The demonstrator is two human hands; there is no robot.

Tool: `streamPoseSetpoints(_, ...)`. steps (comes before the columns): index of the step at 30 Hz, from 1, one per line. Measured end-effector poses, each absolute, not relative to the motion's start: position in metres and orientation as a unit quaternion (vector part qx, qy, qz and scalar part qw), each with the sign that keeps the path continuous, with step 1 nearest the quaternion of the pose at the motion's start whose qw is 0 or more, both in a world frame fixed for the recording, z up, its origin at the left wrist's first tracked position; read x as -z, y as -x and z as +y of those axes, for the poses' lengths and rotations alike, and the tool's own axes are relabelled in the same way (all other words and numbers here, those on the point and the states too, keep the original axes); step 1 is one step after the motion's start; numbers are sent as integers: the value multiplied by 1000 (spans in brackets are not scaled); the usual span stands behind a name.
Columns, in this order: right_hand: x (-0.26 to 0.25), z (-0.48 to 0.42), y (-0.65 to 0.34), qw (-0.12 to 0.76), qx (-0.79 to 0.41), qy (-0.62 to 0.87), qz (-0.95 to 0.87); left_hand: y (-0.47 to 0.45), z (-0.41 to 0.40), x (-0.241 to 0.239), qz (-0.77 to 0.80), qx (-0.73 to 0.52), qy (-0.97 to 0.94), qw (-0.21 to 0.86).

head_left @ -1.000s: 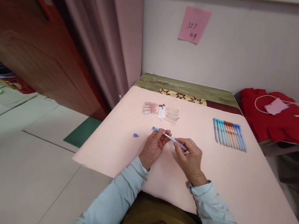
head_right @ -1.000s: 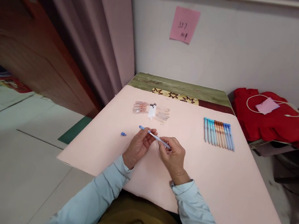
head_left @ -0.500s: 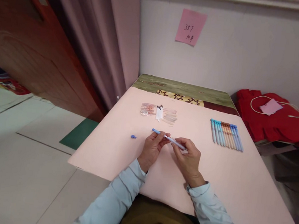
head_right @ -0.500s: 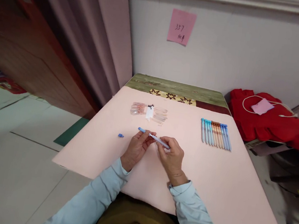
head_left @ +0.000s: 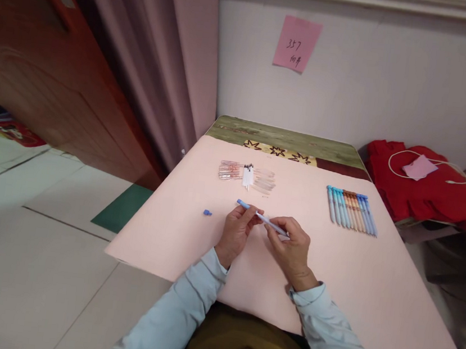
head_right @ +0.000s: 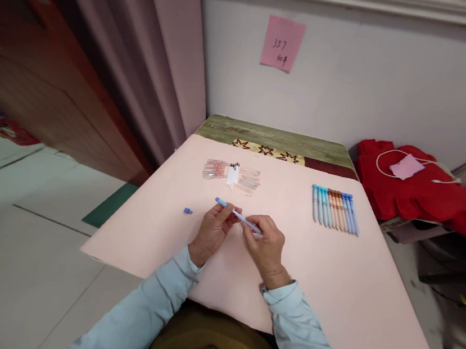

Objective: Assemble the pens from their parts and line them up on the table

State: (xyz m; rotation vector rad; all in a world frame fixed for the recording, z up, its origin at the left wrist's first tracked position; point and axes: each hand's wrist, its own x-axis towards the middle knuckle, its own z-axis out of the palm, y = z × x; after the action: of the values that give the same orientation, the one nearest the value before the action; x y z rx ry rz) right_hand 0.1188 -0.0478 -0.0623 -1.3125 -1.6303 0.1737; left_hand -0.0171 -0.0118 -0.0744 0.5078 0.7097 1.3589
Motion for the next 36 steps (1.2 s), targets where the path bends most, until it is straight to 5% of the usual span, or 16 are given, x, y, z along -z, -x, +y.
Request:
streamPoseSetpoints(19,65,-49,-112,510,-62,557,-652,20,-16,71,303,-556,-256,731)
streamPoseSetpoints(36,74,-46,-112,397,-78,616,-676,18,-12,74,308,-585,-240,711)
